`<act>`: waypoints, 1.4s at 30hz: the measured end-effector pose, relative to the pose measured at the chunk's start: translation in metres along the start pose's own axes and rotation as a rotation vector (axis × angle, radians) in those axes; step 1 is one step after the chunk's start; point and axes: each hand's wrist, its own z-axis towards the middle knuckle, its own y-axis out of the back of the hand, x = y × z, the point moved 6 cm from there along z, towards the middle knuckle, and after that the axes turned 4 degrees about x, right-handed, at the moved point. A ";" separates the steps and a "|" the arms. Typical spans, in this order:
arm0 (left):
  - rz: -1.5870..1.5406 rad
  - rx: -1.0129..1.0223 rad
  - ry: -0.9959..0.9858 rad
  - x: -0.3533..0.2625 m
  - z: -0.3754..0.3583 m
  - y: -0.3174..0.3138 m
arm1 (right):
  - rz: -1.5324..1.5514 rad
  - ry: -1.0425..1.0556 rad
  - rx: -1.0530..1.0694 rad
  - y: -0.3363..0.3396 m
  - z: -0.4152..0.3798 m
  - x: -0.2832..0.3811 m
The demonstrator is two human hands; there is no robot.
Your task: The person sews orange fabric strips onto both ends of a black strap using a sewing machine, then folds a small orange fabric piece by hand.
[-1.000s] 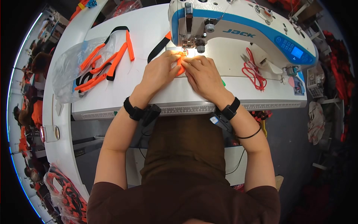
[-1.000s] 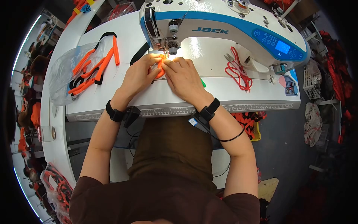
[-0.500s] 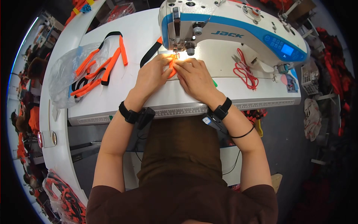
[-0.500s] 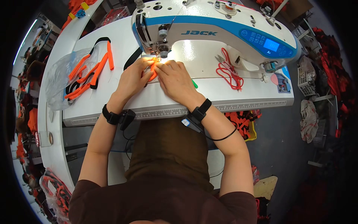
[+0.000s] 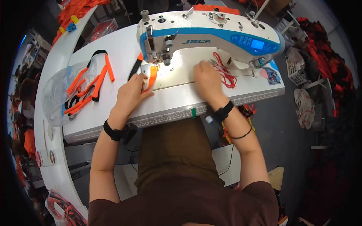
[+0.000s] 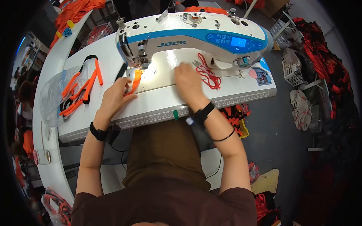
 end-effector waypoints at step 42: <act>0.041 -0.064 -0.271 0.024 0.011 -0.049 | 0.510 0.405 0.067 -0.003 -0.048 0.133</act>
